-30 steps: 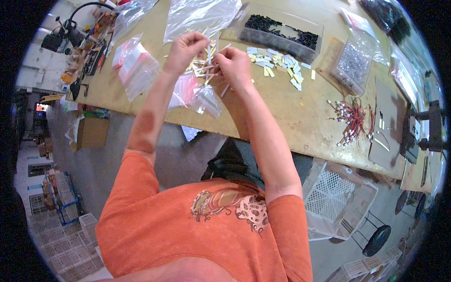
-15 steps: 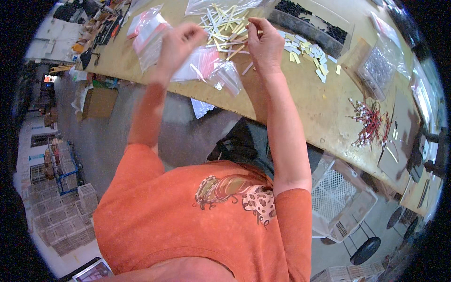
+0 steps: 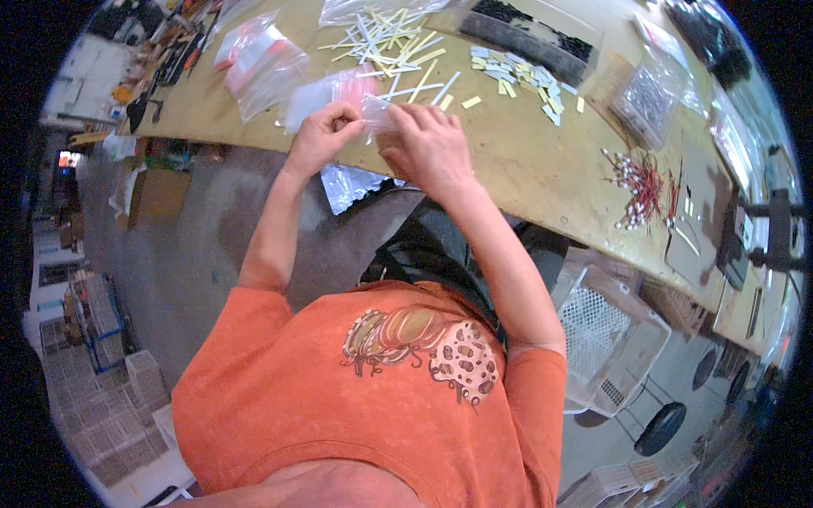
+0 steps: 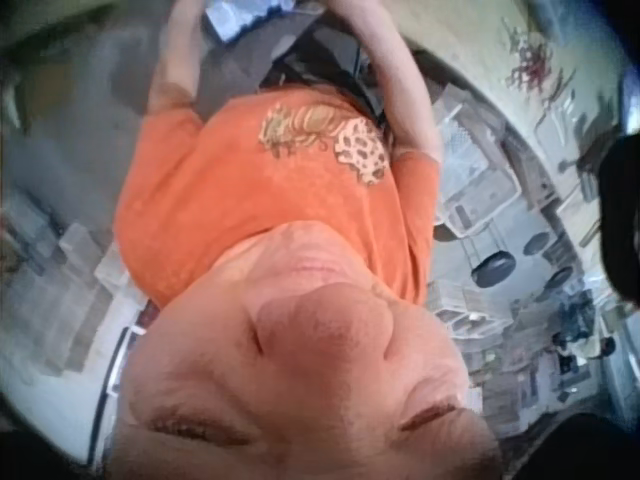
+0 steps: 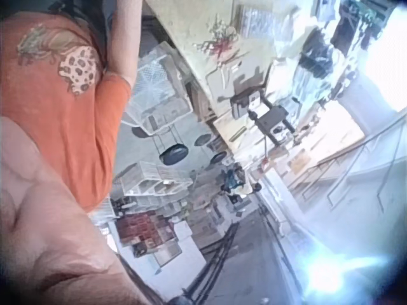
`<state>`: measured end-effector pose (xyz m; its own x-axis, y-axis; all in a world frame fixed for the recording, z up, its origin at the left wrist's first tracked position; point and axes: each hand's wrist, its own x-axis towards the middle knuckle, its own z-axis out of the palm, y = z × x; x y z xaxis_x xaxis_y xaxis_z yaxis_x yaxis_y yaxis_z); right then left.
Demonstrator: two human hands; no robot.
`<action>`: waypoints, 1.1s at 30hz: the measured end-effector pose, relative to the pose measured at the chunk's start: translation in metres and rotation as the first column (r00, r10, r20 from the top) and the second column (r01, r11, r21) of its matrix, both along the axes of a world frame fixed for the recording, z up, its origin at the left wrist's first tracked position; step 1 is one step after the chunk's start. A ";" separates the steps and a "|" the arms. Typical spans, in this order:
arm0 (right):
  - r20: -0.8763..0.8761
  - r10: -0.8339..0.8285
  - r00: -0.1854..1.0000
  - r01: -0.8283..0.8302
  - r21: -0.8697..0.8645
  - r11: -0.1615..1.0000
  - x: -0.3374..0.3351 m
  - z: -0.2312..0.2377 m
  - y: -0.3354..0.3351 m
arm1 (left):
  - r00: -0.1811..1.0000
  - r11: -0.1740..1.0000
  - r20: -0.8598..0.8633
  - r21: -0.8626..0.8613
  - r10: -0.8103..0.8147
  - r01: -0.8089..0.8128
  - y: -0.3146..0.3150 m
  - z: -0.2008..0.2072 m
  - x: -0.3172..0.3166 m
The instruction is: The person gathers small white components and red wires from a workbench, then places them into clear plastic bags. They also handle yellow sticks and other small parts, organizing them into separate bags. The task involves sorting and packaging small electronic components by hand.
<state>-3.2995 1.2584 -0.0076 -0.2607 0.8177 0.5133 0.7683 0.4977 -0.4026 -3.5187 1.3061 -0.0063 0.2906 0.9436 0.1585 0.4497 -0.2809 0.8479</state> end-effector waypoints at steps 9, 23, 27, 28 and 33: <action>-0.273 -0.140 0.952 0.141 -0.016 0.990 -0.003 -0.024 0.011 | 0.985 0.937 -0.170 0.341 -0.025 0.083 -0.018 0.017 0.023; -0.890 -0.428 0.159 -0.196 -0.453 0.869 0.109 -0.001 -0.093 | 0.924 0.875 -0.368 0.475 0.100 0.094 -0.022 -0.005 0.046; -0.913 -0.407 -0.015 -0.251 -0.390 0.886 0.114 -0.011 -0.121 | 0.949 0.835 -0.313 0.513 -0.035 0.200 -0.034 0.006 0.096; -0.907 -0.421 -0.014 -0.253 -0.404 0.879 0.113 -0.011 -0.125 | 0.951 0.813 -0.301 0.537 -0.066 0.226 -0.033 0.005 0.114; -0.907 -0.419 -0.033 -0.190 -0.406 0.894 0.111 -0.008 -0.143 | 0.967 0.718 -0.253 0.672 -0.009 0.182 -0.021 0.004 0.164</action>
